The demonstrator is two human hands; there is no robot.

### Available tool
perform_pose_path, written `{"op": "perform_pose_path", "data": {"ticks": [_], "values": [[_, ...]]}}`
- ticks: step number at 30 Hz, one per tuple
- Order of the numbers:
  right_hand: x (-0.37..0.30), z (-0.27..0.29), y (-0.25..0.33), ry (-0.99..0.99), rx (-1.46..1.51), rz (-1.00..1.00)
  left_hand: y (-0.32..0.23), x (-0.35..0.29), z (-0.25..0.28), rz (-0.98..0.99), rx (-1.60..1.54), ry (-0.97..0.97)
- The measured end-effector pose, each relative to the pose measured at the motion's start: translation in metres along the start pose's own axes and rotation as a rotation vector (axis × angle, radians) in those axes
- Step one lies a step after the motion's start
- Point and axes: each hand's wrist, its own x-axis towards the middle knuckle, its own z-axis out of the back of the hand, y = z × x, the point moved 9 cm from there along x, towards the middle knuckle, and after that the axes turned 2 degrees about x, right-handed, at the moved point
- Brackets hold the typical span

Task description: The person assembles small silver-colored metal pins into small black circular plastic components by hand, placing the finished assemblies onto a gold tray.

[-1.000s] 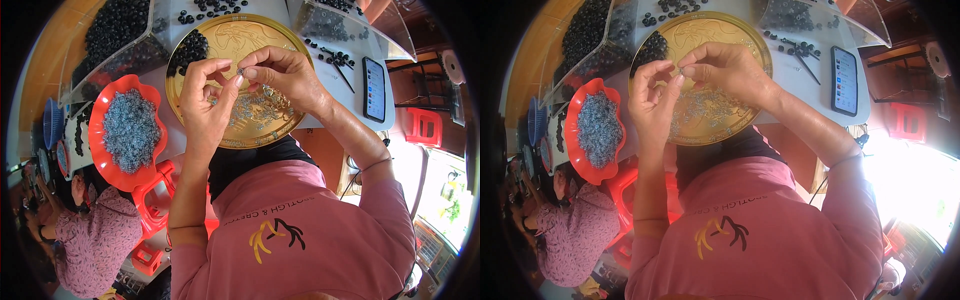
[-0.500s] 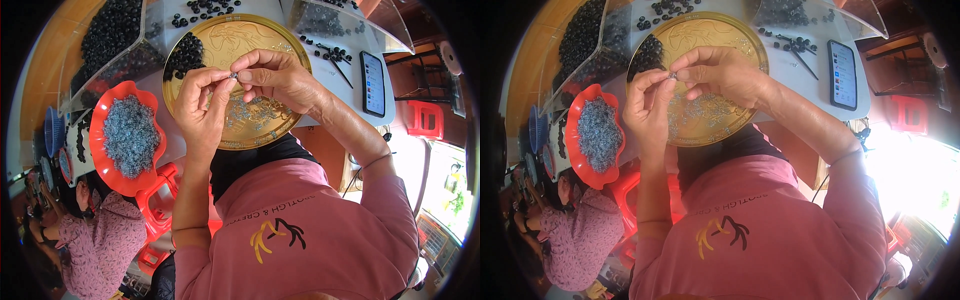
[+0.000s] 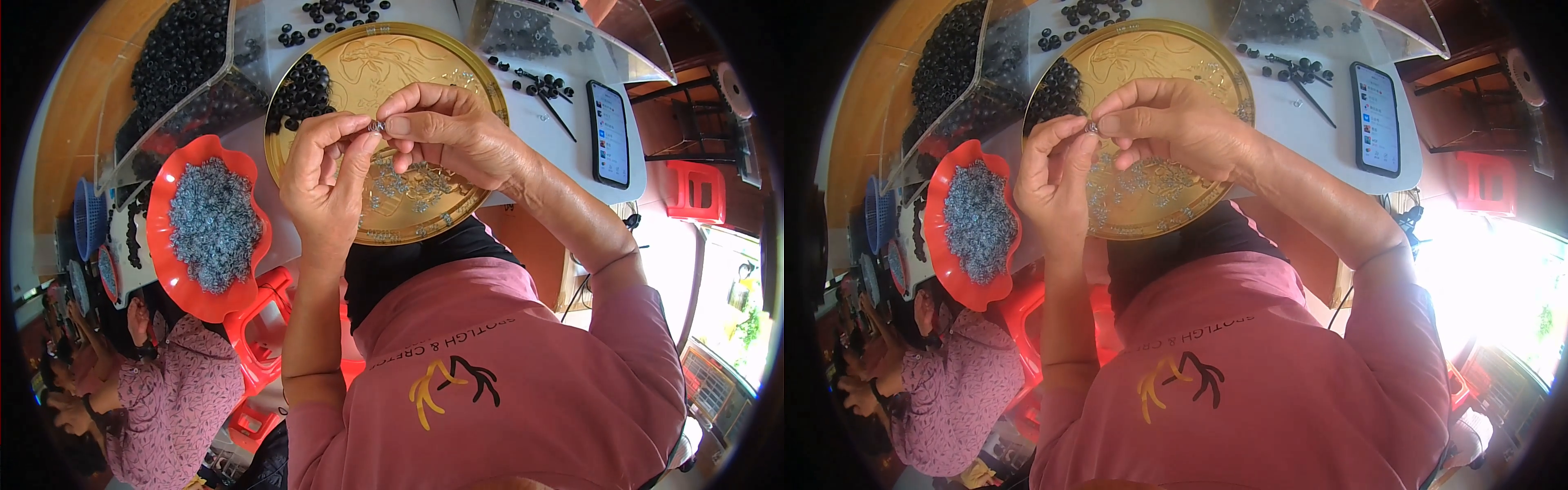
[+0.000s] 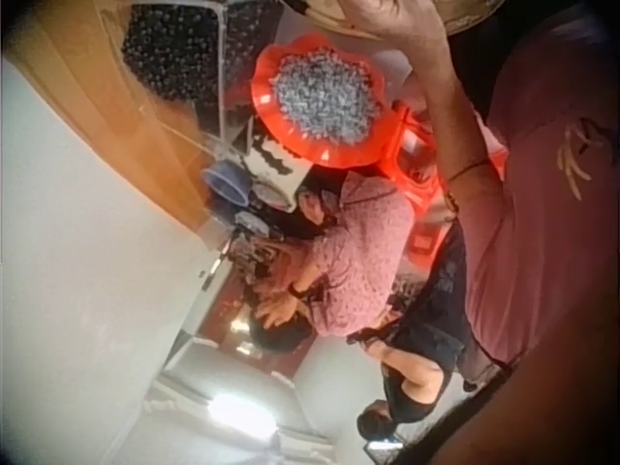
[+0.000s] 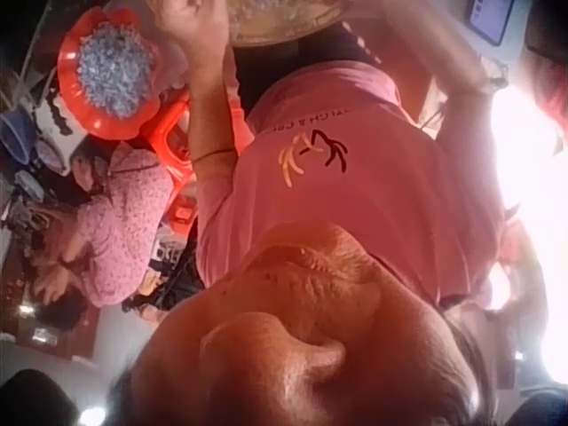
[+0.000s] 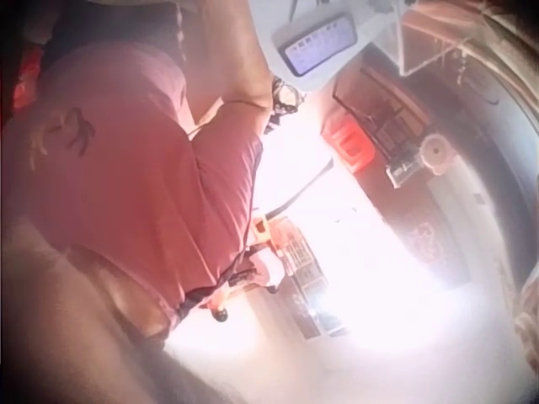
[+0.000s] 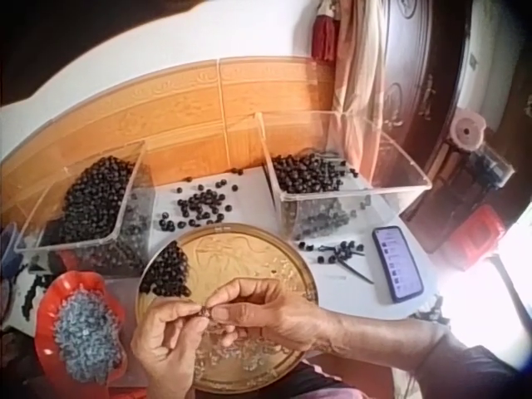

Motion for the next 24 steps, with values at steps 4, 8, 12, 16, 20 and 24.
{"op": "perform_pose_path", "data": {"ticks": [4,8,12,16,20,24], "values": [[-0.002,-0.001,0.006,-0.027,-0.139,-0.002,0.005,0.001,0.002,0.050,0.013,0.060],[-0.004,-0.003,0.015,-0.042,-0.310,0.119,0.006,0.003,0.000,0.070,0.044,0.112],[-0.004,0.000,0.013,-0.088,-0.294,0.113,0.010,0.004,-0.004,0.147,-0.112,0.131],[-0.002,0.001,0.006,-0.026,-0.053,0.020,0.011,0.005,-0.002,0.137,-0.081,0.146],[-0.001,0.003,0.000,-0.016,0.036,-0.019,0.009,0.005,-0.004,0.118,-0.043,0.150],[-0.003,0.004,0.011,-0.130,-0.325,0.102,0.015,0.003,-0.002,0.195,-0.036,0.123]]}}
